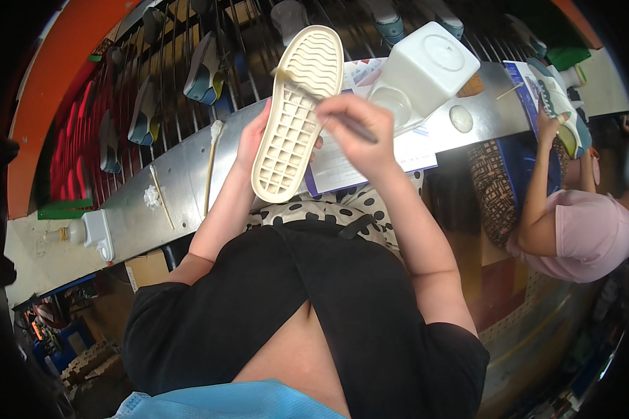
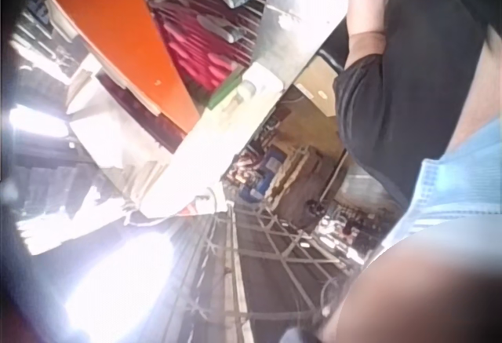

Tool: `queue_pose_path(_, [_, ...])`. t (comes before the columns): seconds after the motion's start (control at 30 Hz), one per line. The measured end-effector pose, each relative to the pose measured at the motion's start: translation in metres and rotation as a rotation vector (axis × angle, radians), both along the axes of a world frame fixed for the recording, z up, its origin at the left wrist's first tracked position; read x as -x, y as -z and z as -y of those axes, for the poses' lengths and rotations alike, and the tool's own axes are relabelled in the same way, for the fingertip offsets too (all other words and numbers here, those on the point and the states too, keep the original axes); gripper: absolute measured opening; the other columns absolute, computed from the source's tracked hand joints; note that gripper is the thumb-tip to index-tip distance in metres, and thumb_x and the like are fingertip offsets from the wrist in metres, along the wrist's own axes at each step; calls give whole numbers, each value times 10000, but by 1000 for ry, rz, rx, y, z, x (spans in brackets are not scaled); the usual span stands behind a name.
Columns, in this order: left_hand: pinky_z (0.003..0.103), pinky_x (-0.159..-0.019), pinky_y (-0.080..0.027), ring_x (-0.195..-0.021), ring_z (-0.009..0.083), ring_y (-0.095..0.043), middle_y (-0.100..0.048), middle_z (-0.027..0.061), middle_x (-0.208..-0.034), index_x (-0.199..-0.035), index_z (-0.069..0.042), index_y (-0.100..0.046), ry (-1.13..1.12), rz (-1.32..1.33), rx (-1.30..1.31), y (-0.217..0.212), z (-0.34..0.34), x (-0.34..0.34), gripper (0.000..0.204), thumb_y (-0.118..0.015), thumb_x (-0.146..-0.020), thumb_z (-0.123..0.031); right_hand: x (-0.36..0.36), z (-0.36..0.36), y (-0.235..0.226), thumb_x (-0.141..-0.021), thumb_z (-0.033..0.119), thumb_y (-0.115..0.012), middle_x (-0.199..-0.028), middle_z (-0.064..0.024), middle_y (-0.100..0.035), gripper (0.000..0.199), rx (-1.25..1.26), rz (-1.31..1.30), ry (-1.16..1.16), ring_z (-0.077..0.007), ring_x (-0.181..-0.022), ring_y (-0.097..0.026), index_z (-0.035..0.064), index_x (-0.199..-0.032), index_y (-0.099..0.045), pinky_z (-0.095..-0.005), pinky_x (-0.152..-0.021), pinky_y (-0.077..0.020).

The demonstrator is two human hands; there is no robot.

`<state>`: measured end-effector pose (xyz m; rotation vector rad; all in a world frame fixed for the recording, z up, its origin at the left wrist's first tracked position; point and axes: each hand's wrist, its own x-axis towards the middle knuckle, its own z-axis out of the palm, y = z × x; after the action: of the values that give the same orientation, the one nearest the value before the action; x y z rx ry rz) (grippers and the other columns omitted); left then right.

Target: The person applies a white adhesive to the bottom of shoe soles using a brush. They repeatedly dip the brush into a container and spread the adhesive across the sole surface, then place the treated sole onto a conveyor belt.

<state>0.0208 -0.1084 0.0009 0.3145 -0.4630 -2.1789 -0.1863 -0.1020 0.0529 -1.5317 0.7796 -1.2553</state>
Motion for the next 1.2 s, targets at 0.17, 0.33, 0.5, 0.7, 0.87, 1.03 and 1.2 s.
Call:
queue_pose_path(0.17, [479, -903, -600, -1058, 337, -698, -655, 206, -1246, -1432, -7, -468, -179, -101, -165, 3, 14, -7, 659, -273, -1071, -524, -8, -15, 5, -841, -96, -683, -945, -100, -719, 115, 83, 1, -12, -162, -840, -693, -34, -935, -706, -270, -779, -549])
queue_pose_path(0.33, [484, -795, -627, -1043, 380, -693, -651, 230, -1237, -1446, -15, -465, -159, 1, -15, 9, 25, -17, 687, -256, -1066, -548, -14, -25, 5, -823, -77, -707, -964, -146, -727, 91, 177, -175, -143, -155, -777, -674, -30, -899, -718, -268, -708, -531])
queue_pose_path(0.5, [448, -775, -640, -1019, 385, -705, -654, 224, -1244, -1463, -15, -449, -202, 109, 73, 6, 34, -34, 700, -266, -1063, -559, -7, -28, 8, -835, -63, -696, -989, -157, -717, 77, -42, -45, -235, -119, -705, -653, -23, -894, -725, -230, -592, -497])
queue_pose_path(0.7, [428, -845, -632, -1049, 338, -711, -653, 210, -1286, -1444, -15, -490, -78, -7, 90, -7, 39, -43, 626, -371, -1065, -499, 0, -3, -10, -777, -94, -676, -951, -133, -718, 152, 6, -226, -576, -143, -723, -656, -9, -891, -731, -248, -624, -506])
queue_pose_path(0.87, [407, -855, -634, -1015, 302, -729, -689, 195, -1224, -1388, -8, -555, 36, -6, 6, -15, 43, -41, 511, -467, -1065, -395, -4, 9, -29, -758, -88, -662, -867, -86, -699, 165, 136, -313, -635, -207, -814, -682, 13, -878, -714, -302, -700, -514])
queue_pose_path(1.03, [365, -827, -637, -982, 256, -740, -711, 165, -1180, -1349, -5, -580, 18, 206, 153, -12, 45, -44, 474, -490, -1064, -374, 1, 14, -33, -710, -110, -672, -926, -128, -721, 185, 182, -366, -793, -240, -793, -703, 12, -842, -715, -297, -676, -515])
queue_pose_path(1.2, [371, -880, -615, -1036, 267, -723, -680, 178, -1244, -1388, 13, -533, -68, 293, 179, -29, 40, -53, 471, -493, -1062, -325, 41, 31, -33, -744, -59, -732, -847, -173, -713, 97, 12, -42, -615, -211, -679, -685, -34, -832, -702, -298, -578, -525])
